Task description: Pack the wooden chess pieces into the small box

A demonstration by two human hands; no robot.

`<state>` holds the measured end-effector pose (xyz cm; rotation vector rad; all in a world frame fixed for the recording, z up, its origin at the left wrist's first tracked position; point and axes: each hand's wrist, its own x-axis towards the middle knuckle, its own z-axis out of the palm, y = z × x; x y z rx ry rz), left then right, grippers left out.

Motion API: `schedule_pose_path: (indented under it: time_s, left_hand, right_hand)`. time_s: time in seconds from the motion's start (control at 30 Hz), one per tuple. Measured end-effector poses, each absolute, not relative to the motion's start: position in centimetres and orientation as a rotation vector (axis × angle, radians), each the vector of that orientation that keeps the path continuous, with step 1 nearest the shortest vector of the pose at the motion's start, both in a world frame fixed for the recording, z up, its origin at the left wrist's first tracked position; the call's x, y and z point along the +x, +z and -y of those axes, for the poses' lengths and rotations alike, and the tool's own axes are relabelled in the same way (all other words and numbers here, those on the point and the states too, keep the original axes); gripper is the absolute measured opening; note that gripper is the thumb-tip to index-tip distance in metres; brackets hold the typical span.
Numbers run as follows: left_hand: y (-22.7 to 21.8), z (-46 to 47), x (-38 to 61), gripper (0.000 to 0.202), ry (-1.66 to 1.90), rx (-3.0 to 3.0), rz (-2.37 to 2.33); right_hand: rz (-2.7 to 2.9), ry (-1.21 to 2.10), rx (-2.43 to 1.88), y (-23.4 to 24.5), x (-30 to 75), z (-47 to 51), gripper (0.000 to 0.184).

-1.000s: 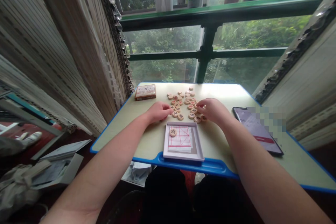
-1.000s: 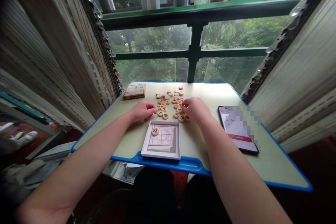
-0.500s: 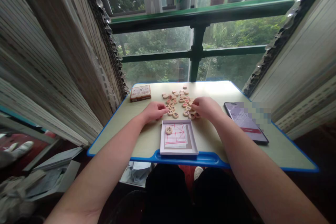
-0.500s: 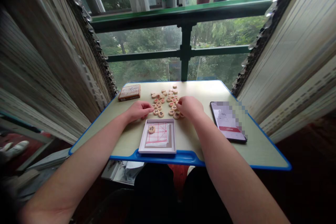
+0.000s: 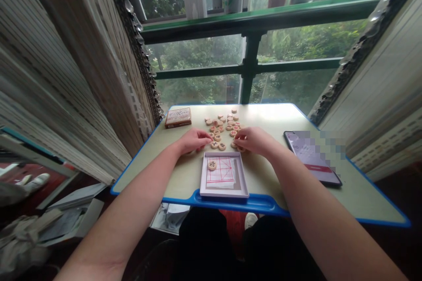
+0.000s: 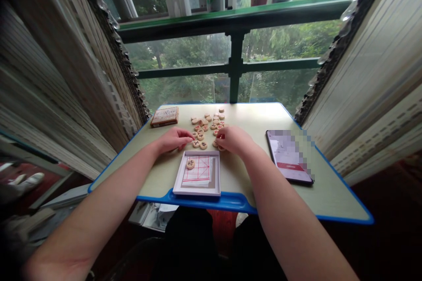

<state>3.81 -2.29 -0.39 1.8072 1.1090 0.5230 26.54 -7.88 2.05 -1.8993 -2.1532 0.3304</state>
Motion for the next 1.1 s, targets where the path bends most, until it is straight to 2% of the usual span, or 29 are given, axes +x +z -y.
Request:
schedule_pose_path:
  time_s: [0.53,0.9,1.1]
  left_hand:
    - [-0.23,2.4,3.94,0.009,0.559,1.729,-1.161]
    - [0.17,2.59,3.99,0.008,0.553,1.704,-1.155]
    - [0.26,2.62,3.96,0.009,0.535,1.711,-1.164]
  right_hand:
    - [2.249,0.237,-1.843,1.6,25.85,7.72,0.018]
    - [2.197,0.272,-1.85,1.16,25.88,7.49,0.022]
    - [2.181,0.241,-1.896,1.57,25.61,7.82,0.031]
